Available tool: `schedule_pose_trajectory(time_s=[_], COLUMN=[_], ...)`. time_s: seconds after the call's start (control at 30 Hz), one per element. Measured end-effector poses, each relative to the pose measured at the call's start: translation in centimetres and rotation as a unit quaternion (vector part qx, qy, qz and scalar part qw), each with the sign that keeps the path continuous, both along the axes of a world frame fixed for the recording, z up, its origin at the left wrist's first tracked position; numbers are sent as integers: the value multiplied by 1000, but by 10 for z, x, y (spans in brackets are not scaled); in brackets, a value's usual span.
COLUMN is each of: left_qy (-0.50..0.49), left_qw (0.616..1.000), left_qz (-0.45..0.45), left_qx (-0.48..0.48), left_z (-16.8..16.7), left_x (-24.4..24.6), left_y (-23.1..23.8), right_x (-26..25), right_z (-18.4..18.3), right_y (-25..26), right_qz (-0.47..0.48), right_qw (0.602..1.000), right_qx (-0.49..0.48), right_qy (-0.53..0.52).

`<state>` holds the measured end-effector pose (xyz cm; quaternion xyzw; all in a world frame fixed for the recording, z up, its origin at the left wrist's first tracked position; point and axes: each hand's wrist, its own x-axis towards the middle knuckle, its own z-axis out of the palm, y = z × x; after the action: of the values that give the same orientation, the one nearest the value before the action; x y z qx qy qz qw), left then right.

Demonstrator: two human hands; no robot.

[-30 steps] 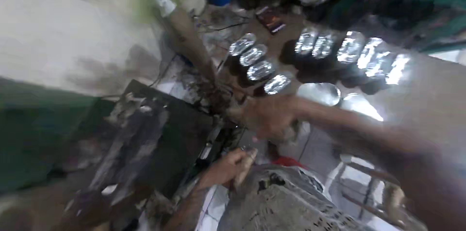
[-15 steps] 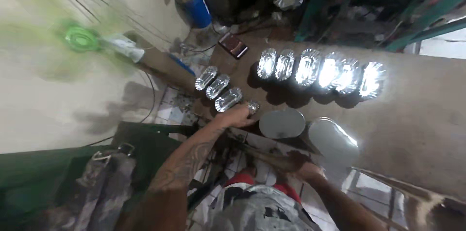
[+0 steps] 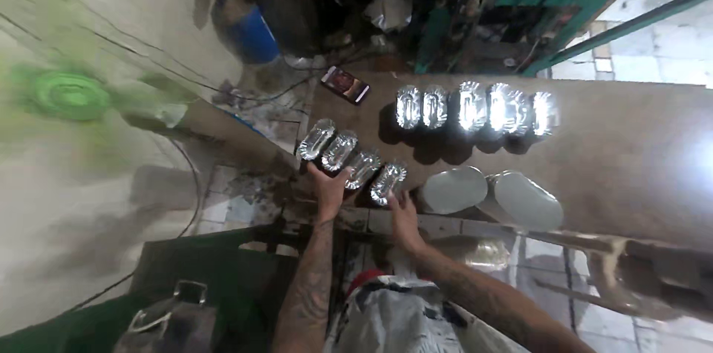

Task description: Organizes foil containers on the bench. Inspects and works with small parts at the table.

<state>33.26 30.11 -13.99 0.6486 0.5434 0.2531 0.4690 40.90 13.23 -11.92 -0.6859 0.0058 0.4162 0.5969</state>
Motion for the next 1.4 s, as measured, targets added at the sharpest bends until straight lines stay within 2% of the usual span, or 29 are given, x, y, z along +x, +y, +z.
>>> schedule_pose_trajectory(time_s=[0.1,0.17,0.3,0.37,0.43,0.5,0.6,0.67,0.73,0.8,0.87,0.97,1.1,1.27,1.4], left_qy=[-161,-218,-53,-27,-49,-71,-78,-134,-187,-227,-256,-225,-202,-171,-126], left_qw=[980,956,956,945,944,947,961,961,950,930,909,908,916,924,938], left_qz=[67,56,-141,-173,-189,-205,-202,-205,-200,-222,-225,-197,-207,-229,-264], left_qx=[-101,-190,-253,-276,-265,-238,-173,-133,-150,-188,-238,-293,-278,-255,-185], left_z=[-44,-41,-10,-9,-7,19,103,141,151,132,98,63,28,27,14], left_x=[11,11,-18,-22,-26,-31,-16,27,83,140,190,231,245,249,254], left_y=[-3,-21,-25,-24,-30,-43,-61,-71,-70,-55,-38,-25,-16,-21,-22], right_x=[4,5,5,0,-7,-5,24,69,139,221,296,357,372,372,369], right_z=[-18,-20,-3,-5,-7,11,79,117,137,135,116,65,25,14,1], right_y=[39,43,24,22,22,12,-13,-39,-66,-91,-109,-121,-108,-104,-98], right_qz=[-87,-105,-85,-84,-72,-74,-59,-59,-71,-106,-147,-140,-101,-101,-56], right_qw=[996,994,995,993,997,996,985,970,957,952,961,978,989,987,986], right_qx=[-11,-7,-58,-76,-28,40,144,189,196,196,173,118,84,52,-1], right_qy=[-22,-23,3,21,1,-24,-75,-141,-200,-207,-160,-103,-75,-113,-160])
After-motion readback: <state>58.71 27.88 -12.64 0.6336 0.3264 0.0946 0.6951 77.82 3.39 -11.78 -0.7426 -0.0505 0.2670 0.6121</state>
